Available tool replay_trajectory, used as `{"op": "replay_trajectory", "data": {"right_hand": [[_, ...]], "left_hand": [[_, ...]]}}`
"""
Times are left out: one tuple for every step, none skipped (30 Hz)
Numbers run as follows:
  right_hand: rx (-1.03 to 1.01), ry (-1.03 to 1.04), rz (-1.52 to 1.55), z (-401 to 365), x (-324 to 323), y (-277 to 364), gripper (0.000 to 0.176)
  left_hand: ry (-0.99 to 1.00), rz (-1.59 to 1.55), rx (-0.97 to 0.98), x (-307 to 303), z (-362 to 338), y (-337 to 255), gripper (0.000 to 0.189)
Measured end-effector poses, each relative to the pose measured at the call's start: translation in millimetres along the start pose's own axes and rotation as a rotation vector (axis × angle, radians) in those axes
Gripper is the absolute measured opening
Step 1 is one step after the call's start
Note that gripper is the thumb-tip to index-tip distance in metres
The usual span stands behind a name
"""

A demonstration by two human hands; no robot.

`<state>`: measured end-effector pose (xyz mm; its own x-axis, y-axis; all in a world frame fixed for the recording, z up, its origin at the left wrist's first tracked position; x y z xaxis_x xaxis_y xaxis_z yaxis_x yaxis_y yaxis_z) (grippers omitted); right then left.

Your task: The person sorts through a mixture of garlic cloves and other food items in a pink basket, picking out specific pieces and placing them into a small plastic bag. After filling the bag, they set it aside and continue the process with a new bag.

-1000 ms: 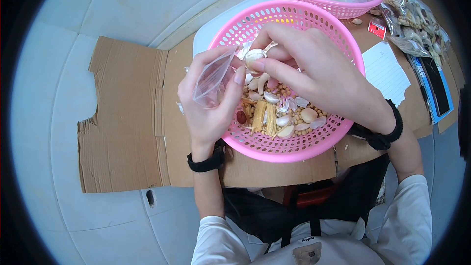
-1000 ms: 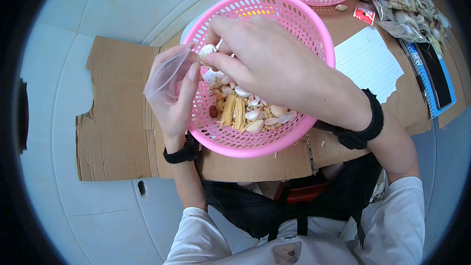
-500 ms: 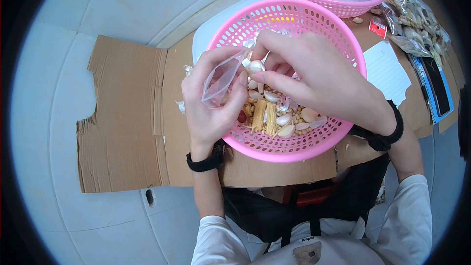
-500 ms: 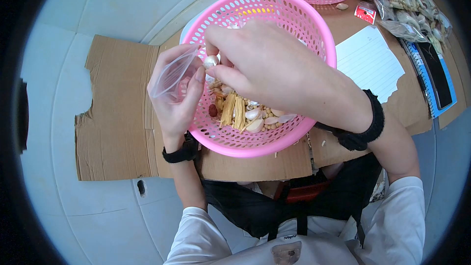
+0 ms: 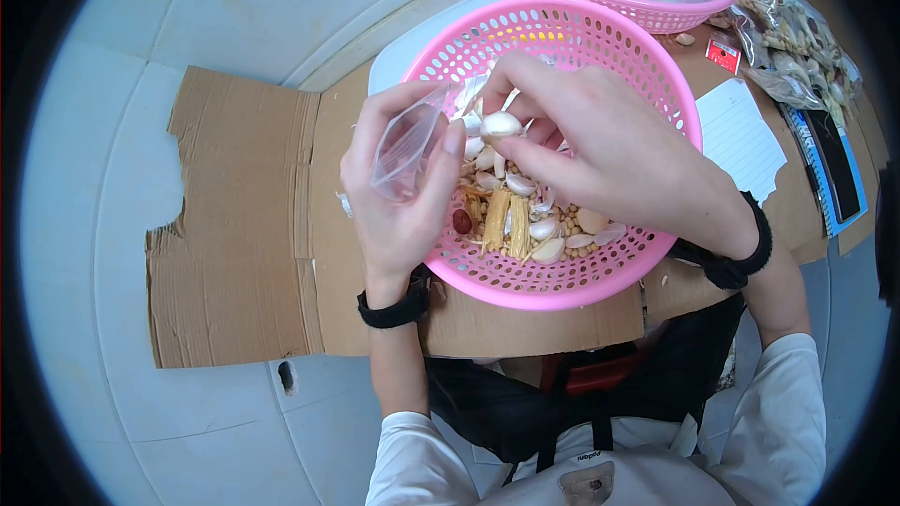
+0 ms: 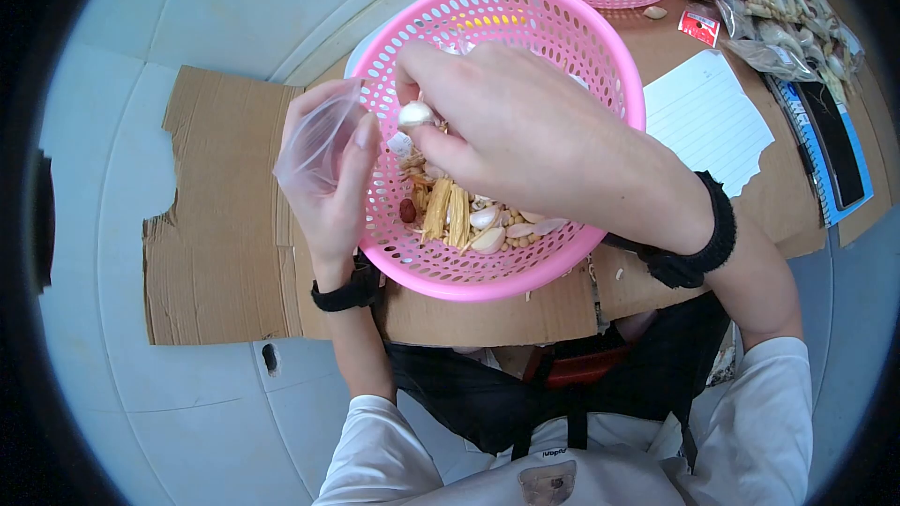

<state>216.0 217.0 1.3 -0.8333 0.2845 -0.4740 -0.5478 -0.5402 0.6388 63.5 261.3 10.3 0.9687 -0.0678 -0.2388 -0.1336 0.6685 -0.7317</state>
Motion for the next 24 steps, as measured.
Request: {"op": "replay_trajectory", "data": {"right_hand": [[0.031, -0.004, 0.016, 0.2, -0.5, -1.3, 0.019], [0.063, -0.008, 0.033, 0.2, -0.9, -3.2, 0.019], [0.063, -0.009, 0.033, 0.0, -0.6, -3.6, 0.019], [0.071, -0.01, 0.047, -0.4, -0.1, -4.7, 0.019], [0.079, -0.011, 0.062, -0.6, 0.3, -5.5, 0.019], [0.079, -0.011, 0.063, -0.4, 0.1, -5.3, 0.019], [0.084, 0.0, 0.066, -0.4, 0.7, -5.2, 0.019], [0.09, 0.011, 0.069, -0.5, 1.5, -5.2, 0.019], [0.09, 0.011, 0.07, -0.4, 1.6, -5.3, 0.019], [0.067, 0.01, 0.052, -0.1, 1.6, -3.9, 0.018], [0.044, 0.01, 0.035, 0.0, 1.7, -2.4, 0.018], [0.045, 0.01, 0.036, -0.2, 2.1, -2.7, 0.018], [0.029, 0.0, 0.032, -0.3, 1.8, -1.9, 0.018], [0.012, -0.011, 0.027, -0.2, 1.3, -1.1, 0.017], [0.012, -0.011, 0.028, -0.4, 1.6, -1.7, 0.017], [0.008, -0.016, 0.037, -0.5, 1.4, -1.7, 0.017], [0.004, -0.021, 0.047, -0.4, 1.0, -1.4, 0.017], [0.004, -0.021, 0.047, -0.3, 0.8, -1.3, 0.017], [0.01, -0.017, 0.046, -0.1, 1.2, -1.6, 0.017], [0.017, -0.013, 0.046, 0.0, 1.5, -2.0, 0.018], [0.017, -0.013, 0.047, -0.1, 0.9, -1.0, 0.018], [0.039, 0.002, 0.048, -0.5, 1.1, -1.0, 0.018], [0.06, 0.017, 0.047, -0.6, 1.4, -1.2, 0.019], [0.06, 0.017, 0.047, -0.3, 0.4, 0.2, 0.019]], "left_hand": [[0.029, 0.002, 0.015, 1.6, -0.9, -2.8, 0.036], [0.058, 0.003, 0.03, 3.7, -1.6, -5.1, 0.036], [0.058, 0.003, 0.03, 4.1, -1.4, -5.5, 0.036], [0.071, 0.01, 0.038, 5.8, -1.7, -6.3, 0.038], [0.085, 0.018, 0.046, 7.2, -2.0, -7.1, 0.039], [0.085, 0.018, 0.046, 7.2, -2.0, -7.6, 0.039], [0.091, 0.023, 0.031, 7.9, -2.0, -6.8, 0.039], [0.097, 0.029, 0.015, 8.2, -2.3, -5.7, 0.038], [0.097, 0.029, 0.015, 7.9, -1.9, -4.1, 0.038], [0.109, 0.035, 0.039, 8.4, -1.5, -3.2, 0.037], [0.122, 0.042, 0.063, 9.1, -1.7, -3.6, 0.037], [0.122, 0.042, 0.062, 8.9, -2.1, -3.7, 0.037], [0.123, 0.035, 0.038, 8.9, -2.6, -2.1, 0.036], [0.124, 0.028, 0.015, 8.9, -2.9, -0.6, 0.035], [0.124, 0.028, 0.015, 8.8, -3.2, -1.3, 0.035], [0.129, 0.028, 0.001, 9.0, -3.5, -1.1, 0.035], [0.134, 0.028, -0.012, 9.3, -3.7, -0.5, 0.035], [0.135, 0.028, -0.012, 9.5, -3.5, -0.2, 0.035], [0.131, 0.038, 0.01, 9.4, -3.1, -1.1, 0.035], [0.127, 0.048, 0.032, 9.3, -2.8, -2.0, 0.035], [0.127, 0.049, 0.031, 9.3, -2.9, -1.7, 0.035], [0.126, 0.054, 0.025, 9.1, -3.3, -1.1, 0.036], [0.125, 0.059, 0.02, 8.8, -3.5, -0.5, 0.036], [0.125, 0.059, 0.02, 8.9, -3.6, -0.5, 0.036]]}}
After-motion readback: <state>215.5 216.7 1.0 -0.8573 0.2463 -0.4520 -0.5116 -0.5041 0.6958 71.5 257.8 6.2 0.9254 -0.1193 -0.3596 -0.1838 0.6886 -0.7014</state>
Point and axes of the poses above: each hand's wrist, its own z-axis towards the middle knuckle, its own x-axis out of the palm, y = z × x, the point moved 9 cm from there along z, towards the middle knuckle, and after that the axes turned 12 degrees about -y, right-handed, at the moved point
